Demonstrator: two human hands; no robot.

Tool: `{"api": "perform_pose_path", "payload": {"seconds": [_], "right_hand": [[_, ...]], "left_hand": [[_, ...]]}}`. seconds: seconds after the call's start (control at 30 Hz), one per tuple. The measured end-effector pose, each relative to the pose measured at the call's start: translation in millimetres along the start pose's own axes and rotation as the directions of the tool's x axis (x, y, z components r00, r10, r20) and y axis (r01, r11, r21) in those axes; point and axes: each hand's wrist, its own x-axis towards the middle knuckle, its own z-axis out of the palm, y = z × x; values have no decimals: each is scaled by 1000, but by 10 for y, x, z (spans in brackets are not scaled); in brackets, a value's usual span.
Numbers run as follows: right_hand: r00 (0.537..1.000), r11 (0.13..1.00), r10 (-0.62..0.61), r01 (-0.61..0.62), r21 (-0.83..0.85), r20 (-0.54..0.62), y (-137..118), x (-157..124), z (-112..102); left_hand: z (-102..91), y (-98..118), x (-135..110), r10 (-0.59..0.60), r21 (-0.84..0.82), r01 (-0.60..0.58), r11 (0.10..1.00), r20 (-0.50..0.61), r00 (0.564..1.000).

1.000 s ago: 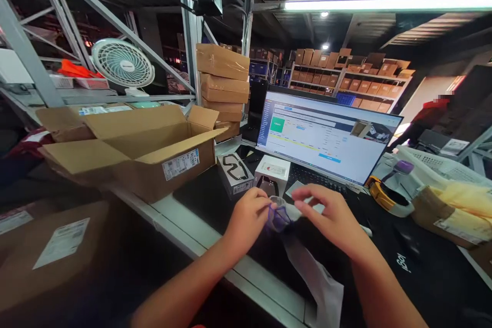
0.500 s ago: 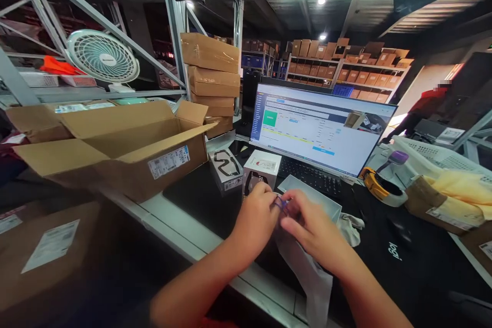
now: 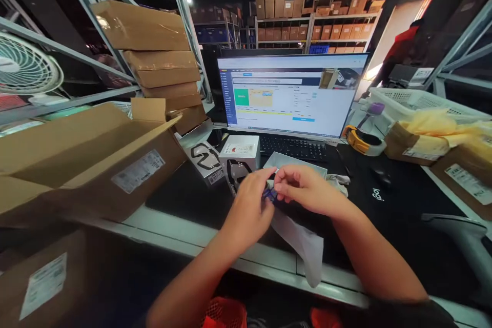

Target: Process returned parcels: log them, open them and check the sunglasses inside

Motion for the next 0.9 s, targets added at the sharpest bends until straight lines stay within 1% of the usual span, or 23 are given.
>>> {"api": "perform_pose_path", "payload": {"seconds": [0.07,0.13,0.23,0.33,0.43,0.5,0.57,0.63,0.7,0.8,0.9], "right_hand": [[999,1000,-13,13,11,52,15,-1,-40],[996,1000,-6,5,12,93,34,1,-100],[988,998,55,-53,-17,145,58,10,-192],[978,992,123,-125,2,171,65,26,-225],[981,985,151,-160,65,126,64,43,-193],[985,987,143,-149,59,91,66,45,-155],[995,995,101,-101,7,23,66,35,-114],[997,996,34,-40,-82,-67,56,11,-72],[993,983,-33,11,-185,-114,35,-17,-35],[994,942,-88,60,-329,-70,7,-46,-5],[998,937,-51,41,-347,-21,5,-46,-12]], "left_hand": [[35,-5,0,-58,-203,78,976,103,993],[66,-18,-1,-138,-299,181,937,160,977],[89,-64,-7,-214,-345,257,903,159,964],[96,-120,-18,-227,-349,248,904,103,969],[107,-145,-30,-213,-284,217,934,46,976],[119,-146,-36,-235,-237,239,942,43,971],[133,-144,-41,-298,-214,300,930,40,954],[147,-147,-43,-369,-222,365,904,21,929],[161,-158,-40,-412,-248,401,882,7,911],[184,-190,-26,-447,-346,433,833,43,894],[201,-227,-13,-487,-411,475,778,83,870]]}}
